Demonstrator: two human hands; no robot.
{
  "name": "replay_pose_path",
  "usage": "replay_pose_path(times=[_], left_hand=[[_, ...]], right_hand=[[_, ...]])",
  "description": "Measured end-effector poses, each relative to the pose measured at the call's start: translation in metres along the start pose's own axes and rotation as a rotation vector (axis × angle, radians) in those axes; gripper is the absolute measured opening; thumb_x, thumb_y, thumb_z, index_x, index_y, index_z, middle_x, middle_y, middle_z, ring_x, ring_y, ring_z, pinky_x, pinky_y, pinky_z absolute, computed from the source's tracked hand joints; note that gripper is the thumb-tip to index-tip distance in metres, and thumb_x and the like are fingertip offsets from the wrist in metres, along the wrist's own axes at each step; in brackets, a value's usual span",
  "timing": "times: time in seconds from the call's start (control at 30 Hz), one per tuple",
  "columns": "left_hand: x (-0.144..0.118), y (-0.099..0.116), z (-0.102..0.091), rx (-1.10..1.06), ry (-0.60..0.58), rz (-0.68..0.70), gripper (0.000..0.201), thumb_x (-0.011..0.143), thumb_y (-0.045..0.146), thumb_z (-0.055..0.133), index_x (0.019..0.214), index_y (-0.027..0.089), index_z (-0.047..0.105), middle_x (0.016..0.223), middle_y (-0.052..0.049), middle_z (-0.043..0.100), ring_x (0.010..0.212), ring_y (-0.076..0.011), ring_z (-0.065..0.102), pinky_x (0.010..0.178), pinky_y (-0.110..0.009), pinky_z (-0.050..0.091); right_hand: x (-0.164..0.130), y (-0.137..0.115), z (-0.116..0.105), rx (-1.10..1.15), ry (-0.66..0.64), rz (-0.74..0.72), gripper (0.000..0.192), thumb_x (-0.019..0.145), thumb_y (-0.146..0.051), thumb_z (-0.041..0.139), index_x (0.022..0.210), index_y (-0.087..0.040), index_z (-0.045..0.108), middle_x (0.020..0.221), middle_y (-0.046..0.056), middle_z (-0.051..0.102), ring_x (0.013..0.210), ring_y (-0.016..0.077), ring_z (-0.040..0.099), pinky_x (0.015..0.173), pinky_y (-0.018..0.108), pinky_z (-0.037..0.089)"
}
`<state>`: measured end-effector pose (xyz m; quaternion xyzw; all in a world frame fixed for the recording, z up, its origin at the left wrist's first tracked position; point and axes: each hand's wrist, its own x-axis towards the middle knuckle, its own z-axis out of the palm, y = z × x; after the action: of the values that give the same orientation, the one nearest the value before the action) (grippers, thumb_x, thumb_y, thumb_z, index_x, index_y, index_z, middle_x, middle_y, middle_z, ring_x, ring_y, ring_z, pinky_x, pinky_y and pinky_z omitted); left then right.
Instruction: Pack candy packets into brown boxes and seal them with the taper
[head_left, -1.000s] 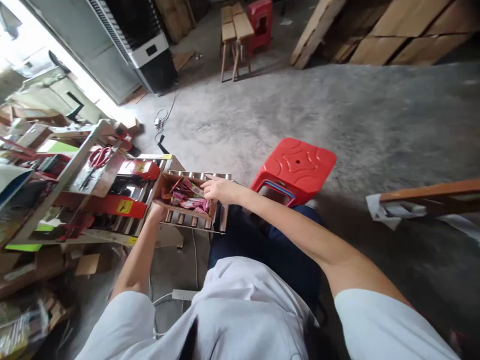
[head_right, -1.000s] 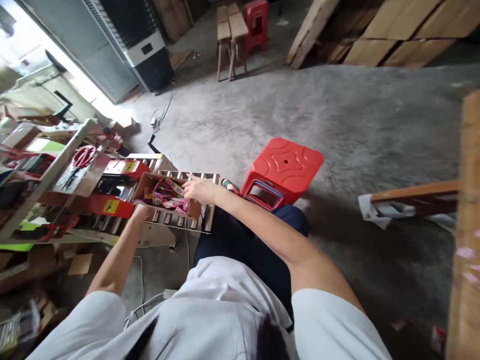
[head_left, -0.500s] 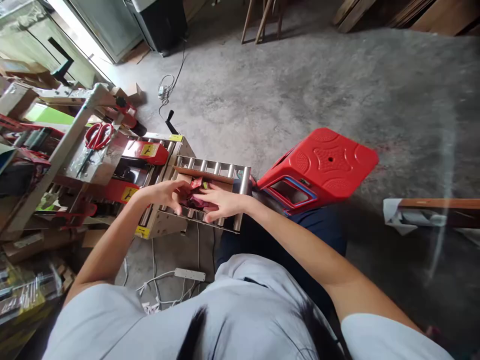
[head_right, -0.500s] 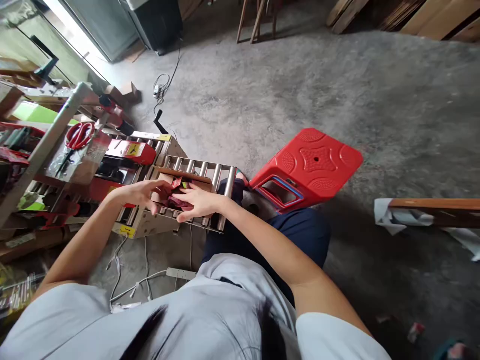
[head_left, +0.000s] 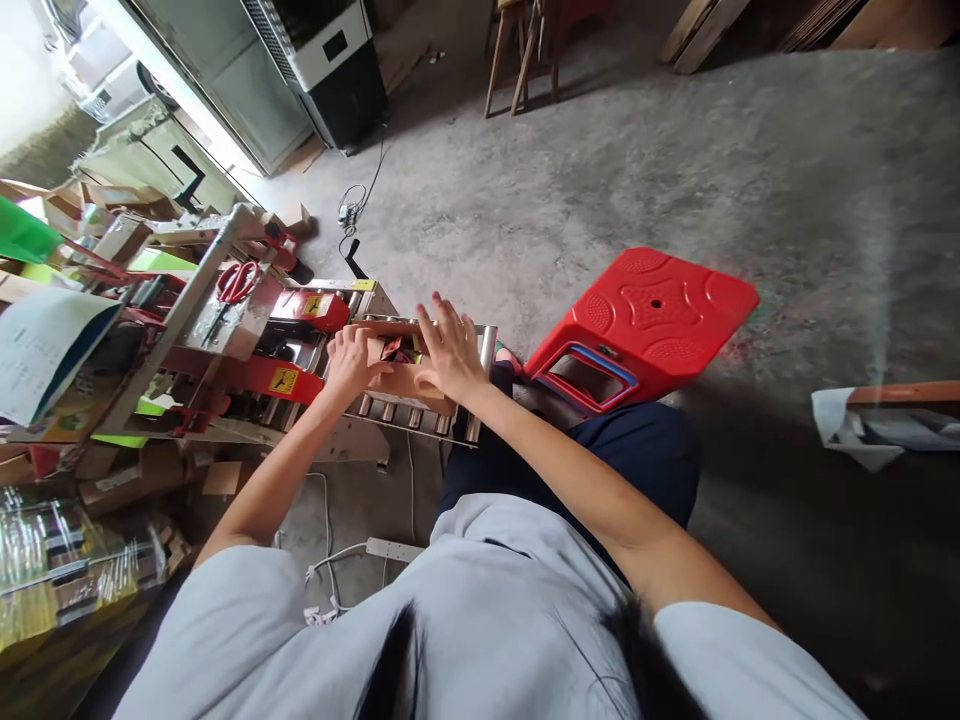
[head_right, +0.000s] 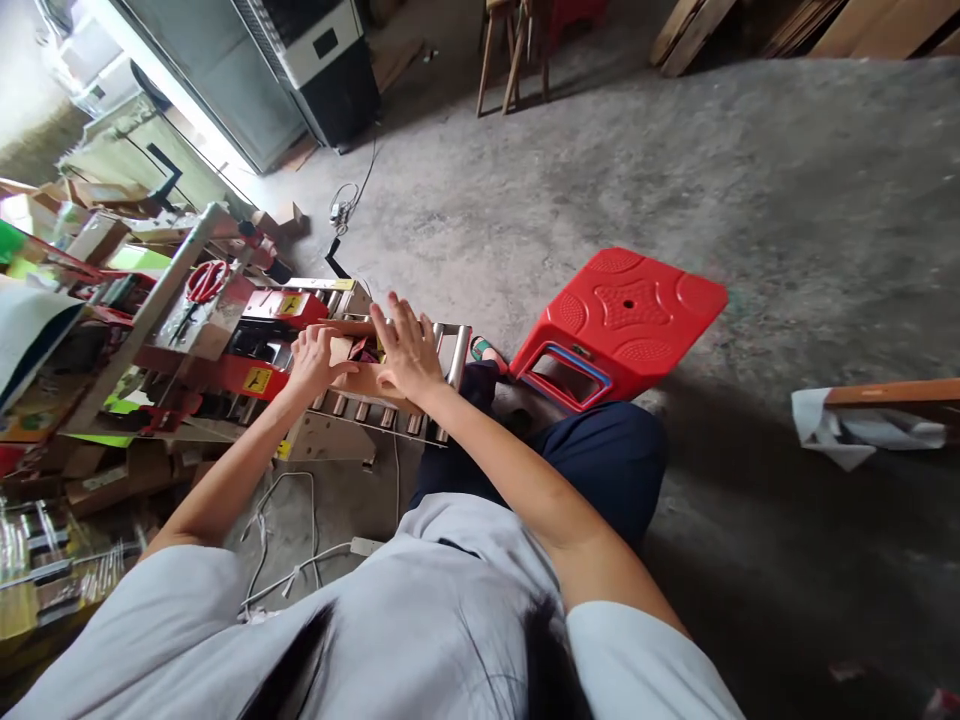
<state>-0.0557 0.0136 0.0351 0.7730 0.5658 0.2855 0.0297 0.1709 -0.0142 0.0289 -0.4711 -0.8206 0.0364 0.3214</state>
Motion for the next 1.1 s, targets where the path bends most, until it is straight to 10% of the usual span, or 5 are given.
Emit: replay_pose_path(times=[0.2, 0.53, 0.87, 1.1], left_hand=[[-0.029, 0.028, 0.025, -0.075, -0.214, 0.414, 0.048, 0.093, 0.022, 0.038, 0.14, 0.018, 0.05, 0.147, -0.015, 0.049, 0.139, -0.0277, 0.042, 0.117, -0.048, 0.031], [-0.01, 0.015, 0.05, -0.114, -0.253, 0.13, 0.024, 0.09, 0.034, 0.046, 0.075, 0.02, 0.061, 0.083, -0.014, 0.064, 0.092, -0.0314, 0.061, 0.103, -0.049, 0.039], [-0.062, 0.022, 0.041, -0.101, 0.054, 0.211, 0.038, 0.1, 0.037, 0.039, 0.123, 0.021, 0.064, 0.127, -0.014, 0.061, 0.131, -0.0274, 0.051, 0.118, -0.048, 0.033], [-0.052, 0.076, 0.068, 0.046, -0.077, 0.257, 0.119, 0.077, 0.068, 0.065, 0.157, 0.001, 0.007, 0.159, -0.031, 0.022, 0.153, -0.0403, 0.016, 0.125, -0.056, 0.018]], right_hand=[[0.01, 0.009, -0.001, 0.062, -0.052, 0.013, 0.095, 0.073, -0.034, 0.085, 0.151, -0.008, 0.037, 0.15, 0.022, 0.043, 0.142, 0.0366, 0.035, 0.121, 0.052, 0.028], [-0.003, 0.002, 0.011, 0.079, -0.076, -0.017, 0.061, 0.08, -0.019, 0.078, 0.136, -0.012, 0.055, 0.133, 0.016, 0.059, 0.123, 0.0307, 0.052, 0.111, 0.047, 0.039], [-0.023, 0.008, 0.027, 0.174, -0.007, -0.037, 0.026, 0.094, -0.019, 0.059, 0.118, -0.021, 0.068, 0.12, 0.009, 0.067, 0.117, 0.0274, 0.056, 0.109, 0.05, 0.04], [-0.014, 0.018, 0.022, 0.309, -0.053, 0.033, 0.026, 0.093, -0.014, 0.05, 0.09, -0.017, 0.075, 0.1, 0.01, 0.072, 0.104, 0.0253, 0.062, 0.111, 0.049, 0.04]])
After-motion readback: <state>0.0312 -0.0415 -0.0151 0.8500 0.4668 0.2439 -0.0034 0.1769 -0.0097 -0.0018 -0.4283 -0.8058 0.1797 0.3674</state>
